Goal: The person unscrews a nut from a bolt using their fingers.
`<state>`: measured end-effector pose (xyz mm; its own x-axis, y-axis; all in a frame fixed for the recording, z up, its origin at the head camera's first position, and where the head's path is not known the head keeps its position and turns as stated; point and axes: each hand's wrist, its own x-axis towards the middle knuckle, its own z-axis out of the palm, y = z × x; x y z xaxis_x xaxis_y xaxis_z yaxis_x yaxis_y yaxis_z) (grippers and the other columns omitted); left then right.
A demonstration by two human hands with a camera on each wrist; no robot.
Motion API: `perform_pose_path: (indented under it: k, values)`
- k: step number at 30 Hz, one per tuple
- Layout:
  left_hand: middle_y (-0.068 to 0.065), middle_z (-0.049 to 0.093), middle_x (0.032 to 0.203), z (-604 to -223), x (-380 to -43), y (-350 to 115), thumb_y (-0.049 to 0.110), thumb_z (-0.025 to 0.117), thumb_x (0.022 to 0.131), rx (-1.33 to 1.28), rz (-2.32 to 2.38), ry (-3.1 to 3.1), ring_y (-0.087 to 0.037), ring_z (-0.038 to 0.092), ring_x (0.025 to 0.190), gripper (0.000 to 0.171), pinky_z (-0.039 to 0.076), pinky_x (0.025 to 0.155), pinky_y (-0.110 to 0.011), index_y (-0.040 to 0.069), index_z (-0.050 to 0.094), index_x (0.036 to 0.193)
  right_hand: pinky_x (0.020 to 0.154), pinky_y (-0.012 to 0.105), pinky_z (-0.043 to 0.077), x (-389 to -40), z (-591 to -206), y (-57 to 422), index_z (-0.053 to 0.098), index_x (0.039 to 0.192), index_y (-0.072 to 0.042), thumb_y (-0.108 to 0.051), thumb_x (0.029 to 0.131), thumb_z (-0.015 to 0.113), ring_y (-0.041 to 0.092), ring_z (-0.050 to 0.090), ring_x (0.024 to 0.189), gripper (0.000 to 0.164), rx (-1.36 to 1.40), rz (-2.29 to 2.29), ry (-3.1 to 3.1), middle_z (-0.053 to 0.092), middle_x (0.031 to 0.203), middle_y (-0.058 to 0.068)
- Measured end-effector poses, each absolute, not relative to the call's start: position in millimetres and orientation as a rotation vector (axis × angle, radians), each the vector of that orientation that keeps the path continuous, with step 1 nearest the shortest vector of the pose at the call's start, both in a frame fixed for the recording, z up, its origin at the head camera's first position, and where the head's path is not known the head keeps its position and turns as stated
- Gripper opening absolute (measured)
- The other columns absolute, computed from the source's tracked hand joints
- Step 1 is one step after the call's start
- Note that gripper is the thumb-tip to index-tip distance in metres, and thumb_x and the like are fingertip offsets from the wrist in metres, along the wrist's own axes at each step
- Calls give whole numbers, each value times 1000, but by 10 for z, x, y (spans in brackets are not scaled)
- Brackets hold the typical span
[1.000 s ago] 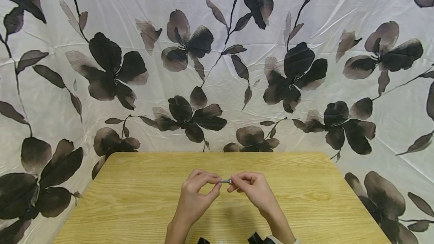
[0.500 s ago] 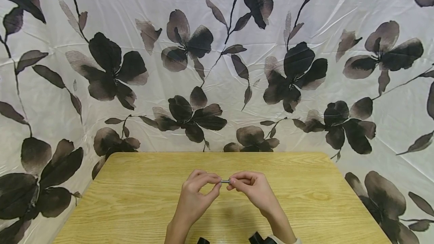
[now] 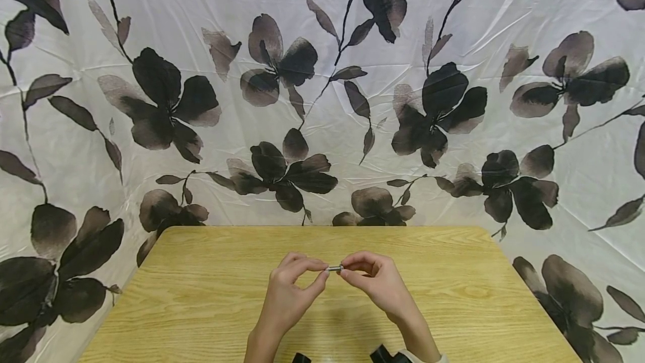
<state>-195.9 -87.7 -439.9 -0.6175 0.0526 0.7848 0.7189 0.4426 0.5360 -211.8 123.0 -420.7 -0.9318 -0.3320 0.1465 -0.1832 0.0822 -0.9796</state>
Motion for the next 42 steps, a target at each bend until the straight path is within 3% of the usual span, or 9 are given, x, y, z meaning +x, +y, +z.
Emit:
perform_pose_path:
  k: [4,10,13,17,24,34,42]
  values:
    - [11,75,88,-4390,-1944,-880,4,87,80,-596,-1271,-2008,-9,63,82,22,47,63,-26,21,81,94,88,31,58,-2116,-4212,1227,72,113,1,-14,94,77,20,71,101,25,-571,-1993,2236,72,111,21]
    - [10,77,89,-4389,-1953,-888,5,86,81,-591,-1300,-2013,-8,64,85,20,43,62,-23,20,81,94,94,31,57,-2115,-4185,1216,69,123,-2,-19,99,70,12,68,109,29,-581,-2015,2226,70,123,23]
    - [7,78,90,-4403,-1968,-883,3,85,81,-628,-1281,-1989,-10,65,87,21,49,66,-22,19,81,94,89,31,58,-2121,-4174,1213,71,121,-3,-26,102,66,14,71,103,31,-484,-2000,2252,74,115,18]
    - [4,79,93,-4417,-1985,-874,1,84,81,-676,-1243,-1965,-13,66,89,22,55,77,-24,17,80,94,85,33,58,-2135,-4176,1206,75,108,-1,-34,104,63,19,73,95,35,-412,-1934,2271,77,97,14]
    - [4,79,94,-4421,-2000,-866,0,84,80,-722,-1202,-1955,-14,66,89,20,54,80,-20,16,80,93,88,35,56,-2139,-4197,1224,78,100,-1,-36,104,61,18,72,89,38,-450,-1892,2252,78,88,14]
    - [7,79,93,-4428,-1988,-854,0,85,79,-707,-1189,-1972,-12,65,90,22,54,78,-20,17,80,92,89,34,57,-2133,-4215,1250,74,115,2,-27,102,66,17,73,97,32,-484,-1929,2209,78,100,16]
    - [8,73,86,-4426,-1984,-839,0,87,77,-670,-1181,-1939,-10,63,82,27,52,69,-20,19,81,95,90,30,58,-2121,-4190,1256,73,116,0,-20,96,74,19,72,101,28,-476,-1995,2194,74,111,17]
